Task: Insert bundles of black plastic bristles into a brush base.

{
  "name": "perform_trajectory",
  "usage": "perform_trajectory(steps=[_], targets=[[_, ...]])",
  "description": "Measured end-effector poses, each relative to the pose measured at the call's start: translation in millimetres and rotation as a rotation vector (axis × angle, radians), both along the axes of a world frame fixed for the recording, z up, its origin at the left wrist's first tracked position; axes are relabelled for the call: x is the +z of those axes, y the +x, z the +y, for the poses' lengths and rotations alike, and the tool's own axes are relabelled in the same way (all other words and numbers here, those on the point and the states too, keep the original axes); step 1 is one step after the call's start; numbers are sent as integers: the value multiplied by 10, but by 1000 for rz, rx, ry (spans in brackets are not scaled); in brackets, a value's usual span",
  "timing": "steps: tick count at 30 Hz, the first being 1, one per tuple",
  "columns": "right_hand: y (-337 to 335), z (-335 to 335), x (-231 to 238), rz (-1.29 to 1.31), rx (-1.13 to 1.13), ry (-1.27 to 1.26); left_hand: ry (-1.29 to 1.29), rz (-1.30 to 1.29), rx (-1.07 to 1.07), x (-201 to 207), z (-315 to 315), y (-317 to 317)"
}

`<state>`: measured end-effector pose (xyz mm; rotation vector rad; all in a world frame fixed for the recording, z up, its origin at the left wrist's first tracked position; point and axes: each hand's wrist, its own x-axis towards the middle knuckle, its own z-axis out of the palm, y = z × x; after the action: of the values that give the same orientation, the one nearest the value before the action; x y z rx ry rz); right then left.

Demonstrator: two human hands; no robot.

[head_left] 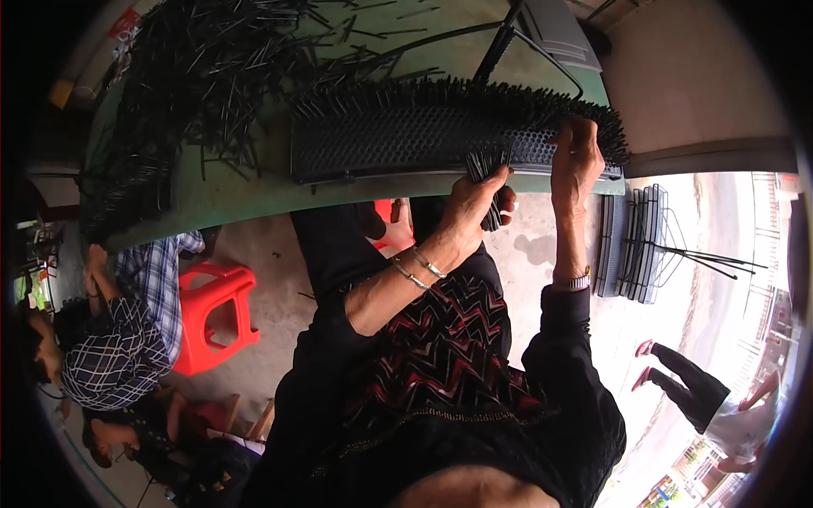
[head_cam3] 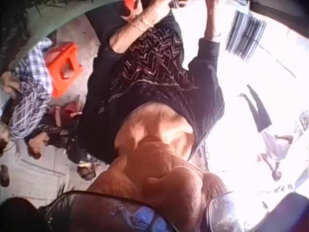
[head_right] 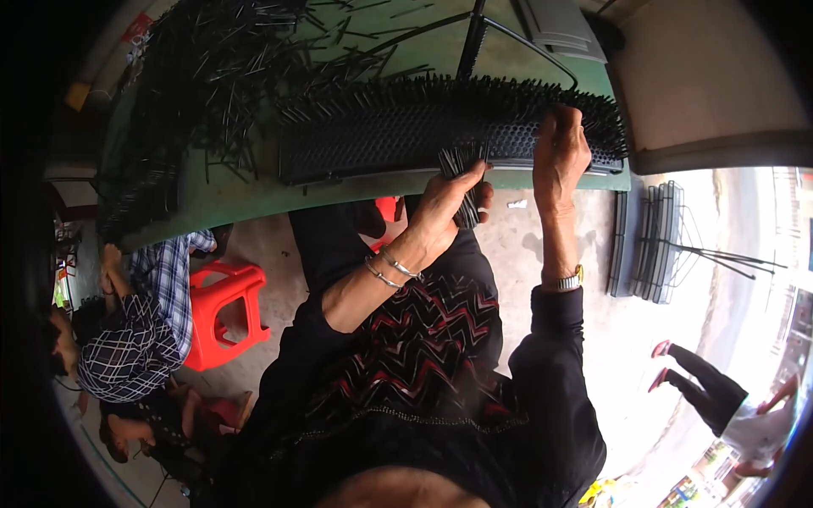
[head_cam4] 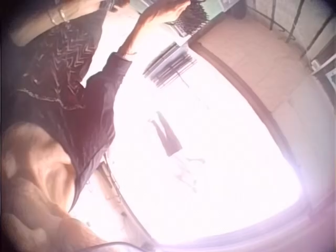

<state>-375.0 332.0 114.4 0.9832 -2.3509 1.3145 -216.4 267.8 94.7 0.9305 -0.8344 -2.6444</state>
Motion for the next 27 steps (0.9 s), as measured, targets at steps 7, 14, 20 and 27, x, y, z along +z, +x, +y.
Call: perform_trajectory(steps=[7, 14, 20, 27], targets=[[-16, -31, -40, 220, -57, 330, -49, -77, -19, -16, 39, 25], [103, 102, 62, -41, 108, 116, -137, -74, -13, 60, 75, 61], [190, 351, 174, -744, 439, 73, -114, -69, -38, 144, 115, 33], [-79, 230, 193, -29, -66, -48, -32, -42, -12, 79, 74, -53]])
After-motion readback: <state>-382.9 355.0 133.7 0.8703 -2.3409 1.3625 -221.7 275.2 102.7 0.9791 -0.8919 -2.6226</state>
